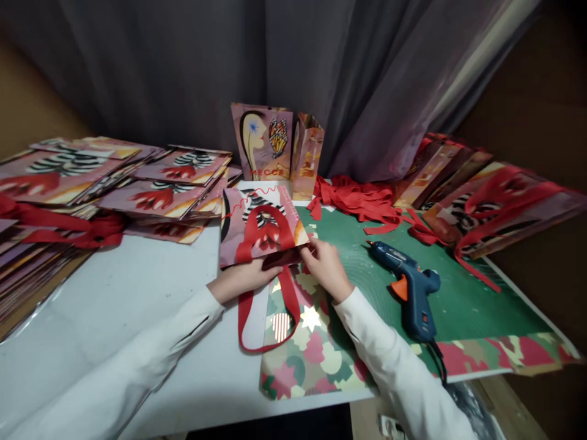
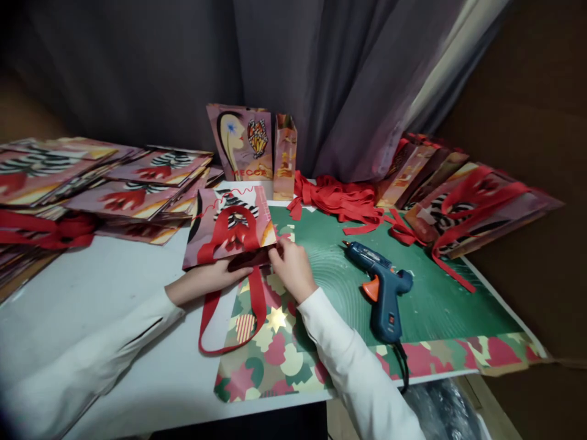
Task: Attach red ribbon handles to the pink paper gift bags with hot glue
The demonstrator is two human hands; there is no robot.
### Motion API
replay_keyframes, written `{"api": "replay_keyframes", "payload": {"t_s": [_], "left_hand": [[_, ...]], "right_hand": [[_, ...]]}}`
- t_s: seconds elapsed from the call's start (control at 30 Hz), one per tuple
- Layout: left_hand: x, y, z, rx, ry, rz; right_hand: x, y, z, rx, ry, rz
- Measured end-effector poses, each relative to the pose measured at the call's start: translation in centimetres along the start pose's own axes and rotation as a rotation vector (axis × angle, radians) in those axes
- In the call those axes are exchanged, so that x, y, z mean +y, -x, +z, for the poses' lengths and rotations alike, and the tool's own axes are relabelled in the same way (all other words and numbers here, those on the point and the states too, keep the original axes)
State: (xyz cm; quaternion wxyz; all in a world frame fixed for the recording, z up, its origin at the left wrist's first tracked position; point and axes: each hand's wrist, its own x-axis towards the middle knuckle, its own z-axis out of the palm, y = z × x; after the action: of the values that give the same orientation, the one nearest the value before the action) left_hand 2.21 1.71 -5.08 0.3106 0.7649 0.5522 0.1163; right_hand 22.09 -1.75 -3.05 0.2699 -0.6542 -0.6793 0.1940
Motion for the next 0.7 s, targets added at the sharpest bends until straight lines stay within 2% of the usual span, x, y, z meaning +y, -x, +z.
{"api": "replay_keyframes", "payload": {"t_s": [0.07,0.2,0.27,0.37,0.47,0.6,0.7], "left_hand": [[-0.2,-0.3,0.3,-0.009,-0.095,-0.047],[0.4,0.0,0.7,0.066,-0.128,-0.007],[0.7,0.4,0.8,0.086,-0.107,0.033],[1.0,0.9,0.9,0.052,-0.12,0.045],[1.1,0.9,0.9,0.049,-0.132,0.063],[1.0,0.9,0.9,0.13,-0.083,0.145],[1.1,0.9,0.9,0.146,-0.102,0.113]], "right_hand": [[0.2,0.1,0.0,-0.019,-0.001,-0.004],[0.0,0.8,-0.6,-0.056,0.155,0.062],[-0.4,1.3,-1.1,-0.128,0.219,0.081],[-1.0,2.1,-1.4,-0.265,0.178,-0.045],[-1.6,2.6,-0.7,-0.312,0.248,-0.154],[-2.0,2.6,0.8,-0.316,0.54,-0.123],[-2.2,2.2,1.5,-0.317,0.629,-0.12]]}}
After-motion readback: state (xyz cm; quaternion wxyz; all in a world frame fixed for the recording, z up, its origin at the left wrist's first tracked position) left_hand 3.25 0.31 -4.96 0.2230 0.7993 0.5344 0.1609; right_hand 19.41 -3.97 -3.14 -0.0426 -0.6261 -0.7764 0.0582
